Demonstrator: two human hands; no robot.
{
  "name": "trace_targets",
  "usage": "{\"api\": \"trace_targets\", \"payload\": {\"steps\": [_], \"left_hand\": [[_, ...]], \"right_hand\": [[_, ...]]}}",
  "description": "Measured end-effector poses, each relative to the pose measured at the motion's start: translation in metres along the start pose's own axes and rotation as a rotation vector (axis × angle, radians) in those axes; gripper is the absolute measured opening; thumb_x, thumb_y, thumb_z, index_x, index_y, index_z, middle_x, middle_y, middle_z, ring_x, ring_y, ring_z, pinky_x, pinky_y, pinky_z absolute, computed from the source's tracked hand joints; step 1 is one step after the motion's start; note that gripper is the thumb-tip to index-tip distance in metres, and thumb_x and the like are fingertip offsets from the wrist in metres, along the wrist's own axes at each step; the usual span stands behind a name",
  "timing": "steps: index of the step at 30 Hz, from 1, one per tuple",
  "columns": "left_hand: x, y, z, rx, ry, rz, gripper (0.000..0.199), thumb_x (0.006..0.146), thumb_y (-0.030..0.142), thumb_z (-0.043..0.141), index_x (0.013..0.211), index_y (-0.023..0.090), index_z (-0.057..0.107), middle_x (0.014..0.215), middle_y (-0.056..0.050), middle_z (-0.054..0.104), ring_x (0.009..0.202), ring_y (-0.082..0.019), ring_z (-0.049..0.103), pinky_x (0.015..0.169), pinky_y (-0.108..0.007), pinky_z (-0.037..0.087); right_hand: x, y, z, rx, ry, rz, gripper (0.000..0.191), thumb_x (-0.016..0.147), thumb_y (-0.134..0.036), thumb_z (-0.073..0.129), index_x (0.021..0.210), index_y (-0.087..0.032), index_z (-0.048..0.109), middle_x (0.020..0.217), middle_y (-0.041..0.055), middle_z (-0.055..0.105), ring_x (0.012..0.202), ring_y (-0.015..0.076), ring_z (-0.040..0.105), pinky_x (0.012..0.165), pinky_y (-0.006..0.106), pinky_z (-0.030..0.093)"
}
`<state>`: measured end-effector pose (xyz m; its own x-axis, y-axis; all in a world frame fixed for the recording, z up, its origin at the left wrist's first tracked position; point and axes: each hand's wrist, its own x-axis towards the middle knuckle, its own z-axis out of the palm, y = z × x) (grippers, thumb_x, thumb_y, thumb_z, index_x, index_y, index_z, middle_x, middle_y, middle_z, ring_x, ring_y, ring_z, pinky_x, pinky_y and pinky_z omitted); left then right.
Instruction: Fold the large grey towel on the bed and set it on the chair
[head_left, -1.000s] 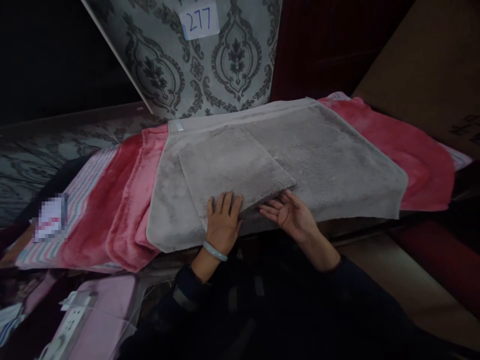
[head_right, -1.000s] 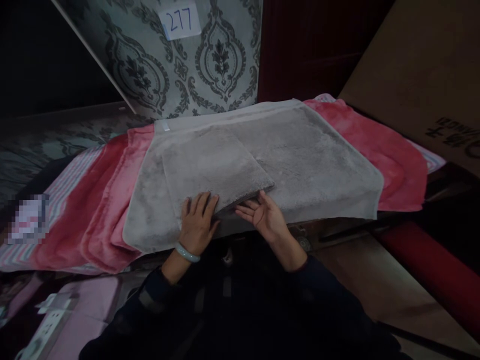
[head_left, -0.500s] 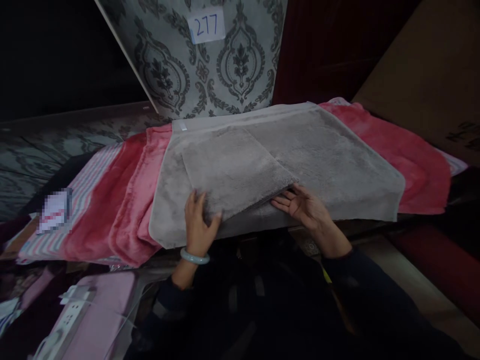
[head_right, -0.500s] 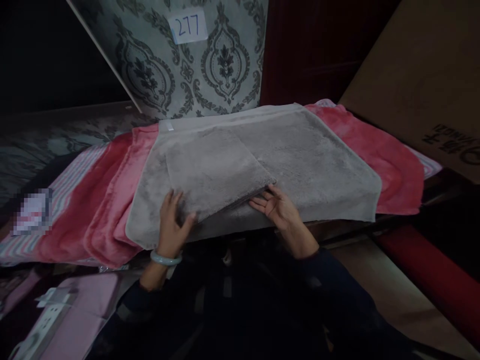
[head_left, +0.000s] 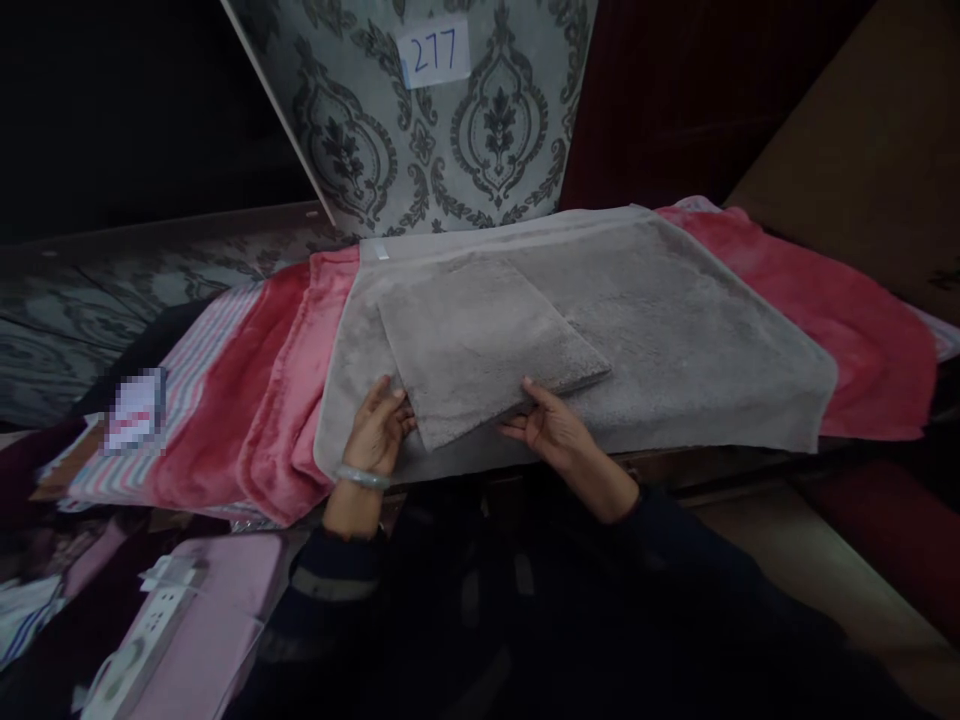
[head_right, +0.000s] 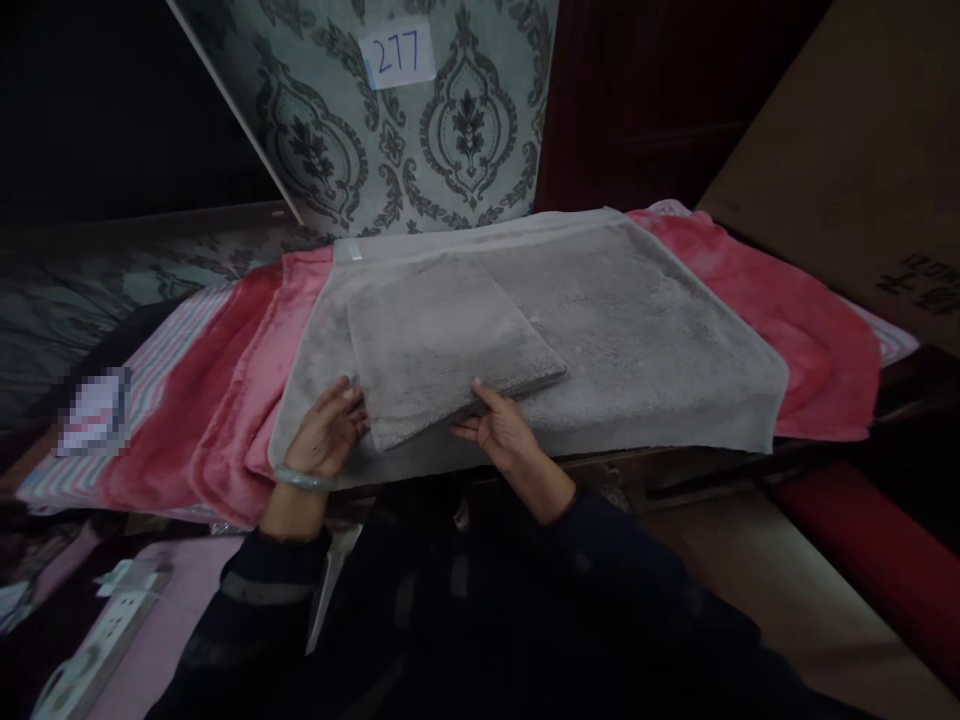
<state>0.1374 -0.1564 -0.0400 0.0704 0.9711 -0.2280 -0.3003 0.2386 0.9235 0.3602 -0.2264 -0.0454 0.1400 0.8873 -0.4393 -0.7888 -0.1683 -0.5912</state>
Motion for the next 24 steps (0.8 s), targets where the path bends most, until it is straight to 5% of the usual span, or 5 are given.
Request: {"api": "trace_targets", "payload": {"steps": [5, 9, 15, 19, 24], "left_hand": [[0.026, 0.020, 0.022, 0.073, 0.007, 0.197, 0.074, 0.062, 0.017, 0.075, 0.133, 0.025, 0.056, 0.095, -0.001, 0.065, 0.093, -0.019, 0.064, 0.089, -0.032, 0.051], [0.025, 0.037, 0.006, 0.129, 0.072, 0.357, 0.077, 0.059, 0.017, 0.073, 0.134, 0.028, 0.058, 0.095, 0.000, 0.065, 0.090, -0.017, 0.063, 0.084, -0.029, 0.051], [0.005, 0.019, -0.040, 0.147, 0.127, 0.131, 0.070, 0.054, 0.030, 0.081, 0.122, 0.022, 0.065, 0.085, 0.001, 0.067, 0.080, -0.015, 0.062, 0.078, -0.029, 0.048], [-0.002, 0.018, -0.045, 0.158, 0.127, 0.103, 0.080, 0.054, 0.036, 0.085, 0.129, 0.021, 0.062, 0.091, 0.001, 0.069, 0.078, -0.013, 0.061, 0.071, -0.024, 0.046], [0.002, 0.025, -0.045, 0.142, 0.089, 0.050, 0.076, 0.058, 0.035, 0.084, 0.129, 0.025, 0.060, 0.092, 0.001, 0.068, 0.071, -0.011, 0.061, 0.059, -0.021, 0.044]], "right_hand": [[-0.006, 0.002, 0.033, 0.097, 0.010, -0.070, 0.032, 0.080, -0.012, 0.065, 0.109, -0.024, 0.058, 0.102, 0.0029, 0.073, 0.086, 0.0222, 0.072, 0.083, 0.046, 0.062], [-0.019, 0.030, 0.045, 0.139, -0.086, -0.110, 0.026, 0.075, -0.021, 0.077, 0.095, -0.021, 0.060, 0.095, 0.0016, 0.073, 0.083, 0.0221, 0.072, 0.087, 0.048, 0.061], [-0.017, 0.068, 0.011, 0.076, -0.110, 0.069, 0.042, 0.057, -0.035, 0.094, 0.078, -0.019, 0.062, 0.085, 0.0044, 0.072, 0.084, 0.0267, 0.072, 0.092, 0.052, 0.055], [-0.019, 0.053, -0.006, 0.101, -0.169, 0.020, 0.037, 0.065, -0.041, 0.089, 0.085, -0.021, 0.065, 0.094, 0.0044, 0.074, 0.094, 0.0258, 0.070, 0.098, 0.051, 0.052], [-0.027, 0.020, -0.033, 0.087, -0.071, -0.091, 0.027, 0.073, -0.041, 0.081, 0.090, -0.025, 0.066, 0.106, 0.0042, 0.074, 0.106, 0.0259, 0.068, 0.104, 0.048, 0.051]]}}
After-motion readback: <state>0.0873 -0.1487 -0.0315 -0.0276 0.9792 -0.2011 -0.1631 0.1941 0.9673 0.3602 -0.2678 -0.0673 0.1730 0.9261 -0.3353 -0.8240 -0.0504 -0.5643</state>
